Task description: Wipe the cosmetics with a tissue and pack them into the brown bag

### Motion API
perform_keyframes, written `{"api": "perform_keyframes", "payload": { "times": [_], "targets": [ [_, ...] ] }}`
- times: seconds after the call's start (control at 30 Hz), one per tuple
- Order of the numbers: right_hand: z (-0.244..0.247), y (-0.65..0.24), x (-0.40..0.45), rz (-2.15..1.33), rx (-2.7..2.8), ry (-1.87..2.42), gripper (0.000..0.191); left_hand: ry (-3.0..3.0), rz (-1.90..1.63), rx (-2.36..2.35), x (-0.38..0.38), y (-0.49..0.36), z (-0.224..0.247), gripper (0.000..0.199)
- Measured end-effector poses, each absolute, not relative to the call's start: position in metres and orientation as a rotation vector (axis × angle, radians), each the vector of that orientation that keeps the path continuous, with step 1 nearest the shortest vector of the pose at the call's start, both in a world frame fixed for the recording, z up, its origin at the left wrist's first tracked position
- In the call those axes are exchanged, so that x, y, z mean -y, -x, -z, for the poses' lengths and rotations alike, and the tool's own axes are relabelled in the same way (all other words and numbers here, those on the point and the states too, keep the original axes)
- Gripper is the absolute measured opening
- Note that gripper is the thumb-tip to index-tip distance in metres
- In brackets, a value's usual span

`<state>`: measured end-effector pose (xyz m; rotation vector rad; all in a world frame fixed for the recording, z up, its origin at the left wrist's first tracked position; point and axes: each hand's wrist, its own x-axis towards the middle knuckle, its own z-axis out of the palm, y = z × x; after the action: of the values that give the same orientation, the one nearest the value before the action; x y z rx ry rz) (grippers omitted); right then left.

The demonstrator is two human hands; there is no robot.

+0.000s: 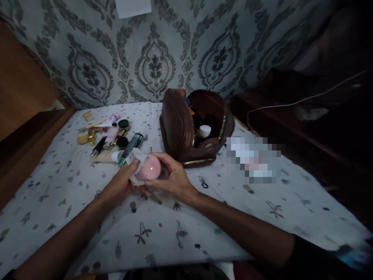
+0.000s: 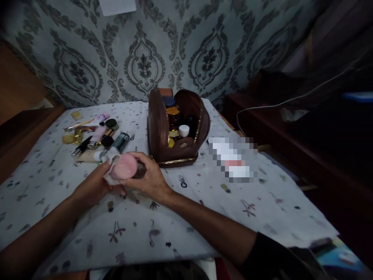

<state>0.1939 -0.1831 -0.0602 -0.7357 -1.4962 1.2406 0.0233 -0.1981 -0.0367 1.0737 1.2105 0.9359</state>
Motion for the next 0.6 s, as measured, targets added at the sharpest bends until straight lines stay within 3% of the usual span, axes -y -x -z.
{"api": "perform_keyframes", "payload": {
  "times": [0.1,0.3,0.47,0.6],
  "targets": [
    [0.062,-0.194,0.183,-1.076,1.619,0.804,0.062,-0.946,-0.968,-1.165,0.201,-0.023,0.038,0.044],
    [0.066,-0.194,0.187,-0.883,1.777,1.001,0.091,-0.854,-0.995,-1.349,0.207,-0.031,0.03,0.037],
    [0.066,-0.194,0.189,-0.862,1.869,1.064,0.077,-1.118,-0.91,-1.566,0.204,-0.024,0.03,0.021],
    [0.07,-0.194,0.189,-0.822,1.986,0.973,0.068,-1.361,-0.832,-1.706,0.197,-0.004,0.039,0.027]
  ]
}}
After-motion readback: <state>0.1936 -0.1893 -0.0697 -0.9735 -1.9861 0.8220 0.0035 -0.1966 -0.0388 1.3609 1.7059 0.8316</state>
